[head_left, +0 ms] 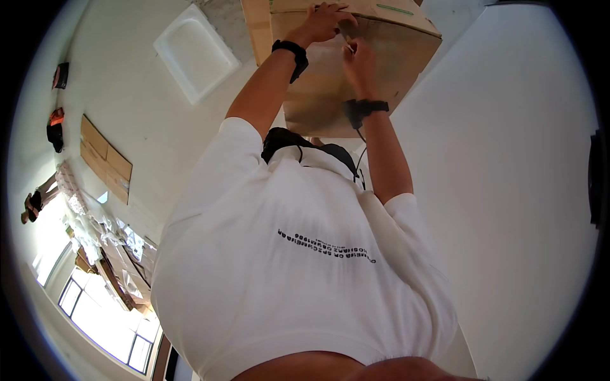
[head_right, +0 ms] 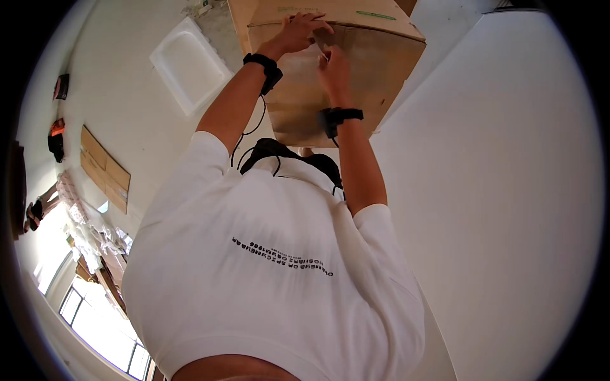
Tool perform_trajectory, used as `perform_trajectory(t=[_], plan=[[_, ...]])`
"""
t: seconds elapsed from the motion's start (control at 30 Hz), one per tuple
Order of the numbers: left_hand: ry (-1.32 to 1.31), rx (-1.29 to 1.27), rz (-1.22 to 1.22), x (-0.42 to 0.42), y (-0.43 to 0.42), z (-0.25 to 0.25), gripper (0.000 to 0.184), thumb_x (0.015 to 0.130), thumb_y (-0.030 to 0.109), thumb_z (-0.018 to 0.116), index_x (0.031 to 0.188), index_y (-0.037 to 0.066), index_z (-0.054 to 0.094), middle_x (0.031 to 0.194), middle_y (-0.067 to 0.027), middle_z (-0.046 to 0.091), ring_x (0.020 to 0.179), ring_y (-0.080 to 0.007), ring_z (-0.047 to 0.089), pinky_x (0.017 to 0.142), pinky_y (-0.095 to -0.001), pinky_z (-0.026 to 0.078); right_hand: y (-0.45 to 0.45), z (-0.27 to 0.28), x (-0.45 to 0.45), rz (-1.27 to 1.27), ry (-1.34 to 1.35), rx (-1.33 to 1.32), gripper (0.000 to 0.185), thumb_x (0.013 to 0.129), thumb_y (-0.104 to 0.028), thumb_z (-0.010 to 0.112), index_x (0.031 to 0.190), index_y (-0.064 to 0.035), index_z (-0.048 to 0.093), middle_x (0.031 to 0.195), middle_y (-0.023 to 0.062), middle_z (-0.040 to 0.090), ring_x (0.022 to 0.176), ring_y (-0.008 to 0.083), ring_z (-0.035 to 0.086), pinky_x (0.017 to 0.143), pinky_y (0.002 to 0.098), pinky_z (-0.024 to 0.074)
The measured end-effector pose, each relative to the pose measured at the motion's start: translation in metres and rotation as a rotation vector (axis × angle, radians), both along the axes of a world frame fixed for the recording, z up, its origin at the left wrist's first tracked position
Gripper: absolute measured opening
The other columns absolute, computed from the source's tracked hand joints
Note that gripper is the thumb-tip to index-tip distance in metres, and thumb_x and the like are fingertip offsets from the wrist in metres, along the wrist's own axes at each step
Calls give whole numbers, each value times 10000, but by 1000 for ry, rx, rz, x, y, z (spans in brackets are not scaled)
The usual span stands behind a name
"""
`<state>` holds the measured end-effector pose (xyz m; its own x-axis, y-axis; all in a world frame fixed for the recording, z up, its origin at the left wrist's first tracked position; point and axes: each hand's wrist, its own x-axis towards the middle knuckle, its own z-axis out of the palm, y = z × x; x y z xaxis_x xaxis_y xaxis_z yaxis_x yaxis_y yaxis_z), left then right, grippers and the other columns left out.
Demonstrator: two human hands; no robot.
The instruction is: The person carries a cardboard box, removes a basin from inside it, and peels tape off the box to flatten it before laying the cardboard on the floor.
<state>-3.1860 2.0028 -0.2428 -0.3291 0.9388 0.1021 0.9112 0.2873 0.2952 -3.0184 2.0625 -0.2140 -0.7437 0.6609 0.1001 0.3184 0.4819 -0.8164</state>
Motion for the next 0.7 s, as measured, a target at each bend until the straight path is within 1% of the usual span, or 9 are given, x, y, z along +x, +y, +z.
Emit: perform_trajectory(t=[0.1, 0.13, 0.2, 0.23, 0.33, 0.43, 0.53, 0.63, 0.7], plan=[[-24, 58, -10, -4, -1, 5, 412, 805, 260, 732, 1168, 407, 605, 1504, 4, 382, 1320, -282, 376, 1035, -578, 218, 26, -28, 15, -77, -79, 52, 240, 818, -147, 705, 986, -26, 585, 940, 199, 626, 896, 409, 594, 762, 454, 477], [-51, 76, -11, -4, -1, 8, 403, 806, 311, 740, 1173, 406, 603, 1503, 6, 382, 1315, -282, 379, 1037, -575, 216, 36, -34, 21, -46, -54, 176, 248, 825, -159, 698, 1003, -29, 584, 963, 199, 621, 909, 410, 589, 771, 458, 477], [16, 71, -15, -5, -1, 0, 388, 805, 353, 735, 1165, 415, 605, 1494, 9, 393, 1316, -286, 376, 1033, -578, 220, 52, -45, 34, 14, -19, 424, 266, 841, -183, 683, 1038, -35, 583, 1009, 199, 613, 936, 412, 578, 789, 465, 476], [47, 68, -20, -5, -1, -5, 381, 805, 373, 733, 1162, 419, 606, 1490, 11, 398, 1317, -288, 374, 1032, -579, 222, 60, -49, 35, 80, -42, 440, 259, 850, -193, 669, 1040, -35, 591, 991, 196, 617, 921, 409, 582, 779, 466, 481], [74, 78, -24, -2, 0, -2, 481, 790, 355, 747, 1235, 356, 565, 1499, -23, 371, 1321, -295, 363, 1037, -567, 227, 78, -47, 32, 261, -143, 473, 228, 878, -212, 625, 1026, -40, 616, 934, 188, 632, 877, 397, 597, 749, 473, 494], [-125, -125, 19, 2, 8, 27, 483, 811, 353, 734, 1258, 255, 580, 1481, -106, 399, 1347, -371, 344, 1057, -652, 249, 79, -52, 29, 365, -278, 479, 190, 906, -216, 580, 968, -49, 647, 870, 183, 646, 825, 383, 611, 719, 479, 503], [-109, -2, 68, -1, 15, 5, 223, 767, 261, 754, 978, 233, 687, 1482, -84, 406, 1358, -357, 341, 1052, -664, 234, 59, -45, 25, 365, -363, 438, 212, 934, -227, 547, 914, -51, 663, 835, 184, 653, 779, 378, 620, 698, 484, 508], [-232, -61, -17, -8, 12, 34, 252, 741, 238, 778, 980, 249, 698, 1484, -66, 408, 1384, -336, 321, 1057, -673, 212, 28, -24, 30, 281, -338, 346, 262, 957, -257, 520, 901, -43, 661, 831, 185, 655, 765, 380, 623, 695, 489, 511], [-208, -85, -28, -14, 11, 30, 270, 722, 232, 795, 974, 254, 701, 1482, -61, 413, 1386, -341, 317, 1063, -673, 204, 21, -27, 33, 215, -255, 275, 299, 964, -291, 517, 905, -35, 659, 816, 184, 653, 756, 376, 626, 688, 486, 513]])
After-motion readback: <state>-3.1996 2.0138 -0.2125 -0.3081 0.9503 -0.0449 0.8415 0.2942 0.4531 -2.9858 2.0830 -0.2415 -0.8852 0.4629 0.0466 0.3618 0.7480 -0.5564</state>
